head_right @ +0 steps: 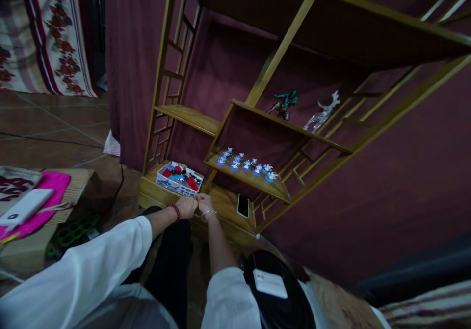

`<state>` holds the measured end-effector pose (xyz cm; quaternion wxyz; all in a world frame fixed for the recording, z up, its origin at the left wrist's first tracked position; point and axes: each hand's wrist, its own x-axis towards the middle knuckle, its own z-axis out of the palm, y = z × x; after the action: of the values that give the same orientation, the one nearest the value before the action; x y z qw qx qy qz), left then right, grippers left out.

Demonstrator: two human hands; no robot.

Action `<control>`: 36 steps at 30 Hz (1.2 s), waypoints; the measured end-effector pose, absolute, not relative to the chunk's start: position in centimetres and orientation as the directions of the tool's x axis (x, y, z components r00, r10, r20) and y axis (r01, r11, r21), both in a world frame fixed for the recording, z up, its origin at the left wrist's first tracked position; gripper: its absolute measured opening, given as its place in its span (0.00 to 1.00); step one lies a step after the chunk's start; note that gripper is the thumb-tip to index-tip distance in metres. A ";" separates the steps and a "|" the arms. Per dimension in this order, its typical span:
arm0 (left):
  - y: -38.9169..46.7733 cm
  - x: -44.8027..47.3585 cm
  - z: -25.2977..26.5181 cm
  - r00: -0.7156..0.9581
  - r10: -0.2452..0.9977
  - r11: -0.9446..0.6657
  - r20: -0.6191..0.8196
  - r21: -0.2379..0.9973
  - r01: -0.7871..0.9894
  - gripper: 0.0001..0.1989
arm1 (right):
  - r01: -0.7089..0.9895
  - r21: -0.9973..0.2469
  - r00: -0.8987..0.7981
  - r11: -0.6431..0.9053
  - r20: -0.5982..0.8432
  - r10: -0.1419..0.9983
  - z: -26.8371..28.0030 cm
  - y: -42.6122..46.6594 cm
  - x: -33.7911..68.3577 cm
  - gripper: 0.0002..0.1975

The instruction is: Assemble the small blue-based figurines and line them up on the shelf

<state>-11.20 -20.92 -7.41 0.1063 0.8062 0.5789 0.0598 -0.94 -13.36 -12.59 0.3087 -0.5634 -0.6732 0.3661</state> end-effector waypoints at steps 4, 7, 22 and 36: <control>-20.3 -12.0 -8.0 0.301 0.953 -0.290 -0.018 0.217 0.932 0.14 | 0.549 -0.829 -0.191 0.109 0.002 0.982 -13.0 -12.9 -1.8 0.13; -19.6 -12.3 -8.5 0.309 0.951 -0.300 -0.009 0.213 0.930 0.14 | 0.574 -0.810 -0.188 0.120 0.013 0.982 -13.1 -12.7 -2.2 0.12; -15.0 -10.4 -8.7 0.332 0.922 -0.380 0.200 0.303 0.874 0.22 | 0.602 -0.750 -0.221 0.273 0.172 0.960 -8.6 -10.3 1.1 0.12; -12.8 -6.2 -6.8 0.448 0.711 -0.655 0.542 0.279 0.702 0.18 | 0.340 -0.869 0.107 0.358 0.414 0.904 -0.9 -8.7 10.7 0.16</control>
<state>-6.17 -12.82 -6.75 0.0070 0.8508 0.4152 0.3220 10.74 -8.71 -0.93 0.5467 -0.5045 -0.6166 0.2577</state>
